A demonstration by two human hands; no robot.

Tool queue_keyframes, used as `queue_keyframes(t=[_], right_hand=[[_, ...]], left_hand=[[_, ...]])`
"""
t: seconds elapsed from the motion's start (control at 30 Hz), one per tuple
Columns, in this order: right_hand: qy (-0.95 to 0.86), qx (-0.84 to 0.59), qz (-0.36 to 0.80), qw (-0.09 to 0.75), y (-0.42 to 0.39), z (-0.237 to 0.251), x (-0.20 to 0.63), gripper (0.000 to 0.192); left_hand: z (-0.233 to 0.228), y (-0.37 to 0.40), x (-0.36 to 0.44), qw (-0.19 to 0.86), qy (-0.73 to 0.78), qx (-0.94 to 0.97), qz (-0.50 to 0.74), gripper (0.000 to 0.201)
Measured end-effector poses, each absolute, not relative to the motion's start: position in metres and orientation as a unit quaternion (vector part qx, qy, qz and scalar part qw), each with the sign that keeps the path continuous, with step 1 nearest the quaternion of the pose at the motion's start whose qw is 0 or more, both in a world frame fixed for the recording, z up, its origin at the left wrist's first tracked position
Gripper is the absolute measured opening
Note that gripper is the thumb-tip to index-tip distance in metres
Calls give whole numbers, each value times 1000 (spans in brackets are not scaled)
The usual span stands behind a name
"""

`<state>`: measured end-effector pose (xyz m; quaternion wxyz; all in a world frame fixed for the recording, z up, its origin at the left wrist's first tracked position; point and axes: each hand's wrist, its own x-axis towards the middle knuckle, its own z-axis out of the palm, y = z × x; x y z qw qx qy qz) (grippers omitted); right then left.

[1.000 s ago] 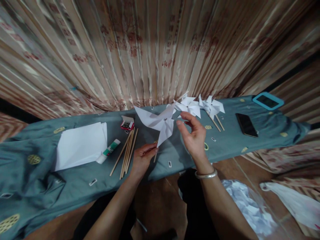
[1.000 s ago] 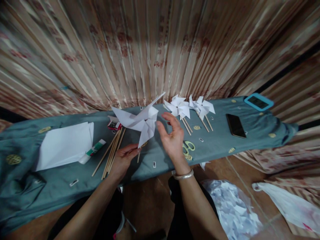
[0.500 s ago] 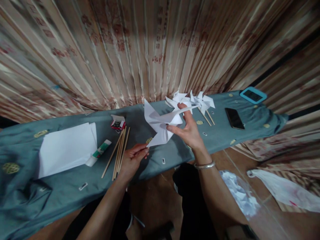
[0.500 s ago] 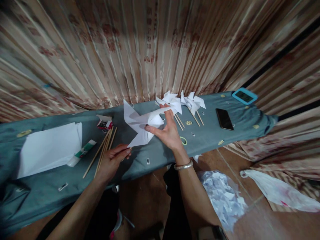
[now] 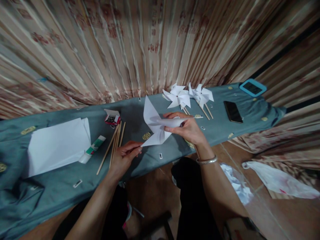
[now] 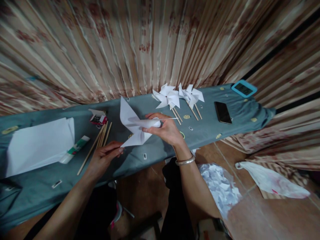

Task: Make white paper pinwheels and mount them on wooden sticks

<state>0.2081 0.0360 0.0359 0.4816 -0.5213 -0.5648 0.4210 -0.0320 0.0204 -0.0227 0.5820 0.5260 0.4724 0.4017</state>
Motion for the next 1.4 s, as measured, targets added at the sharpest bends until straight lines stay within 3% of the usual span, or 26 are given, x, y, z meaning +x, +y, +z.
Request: queue_keyframes(t=[0.7, 1.4], right_hand=[[-514, -521, 500, 463, 37, 25, 211, 40], [-511, -520, 485, 483, 41, 16, 205, 43]], left_hand=[[-27, 20, -39, 577, 468, 549, 382, 16], [-33, 16, -38, 553, 469, 553, 410, 16]])
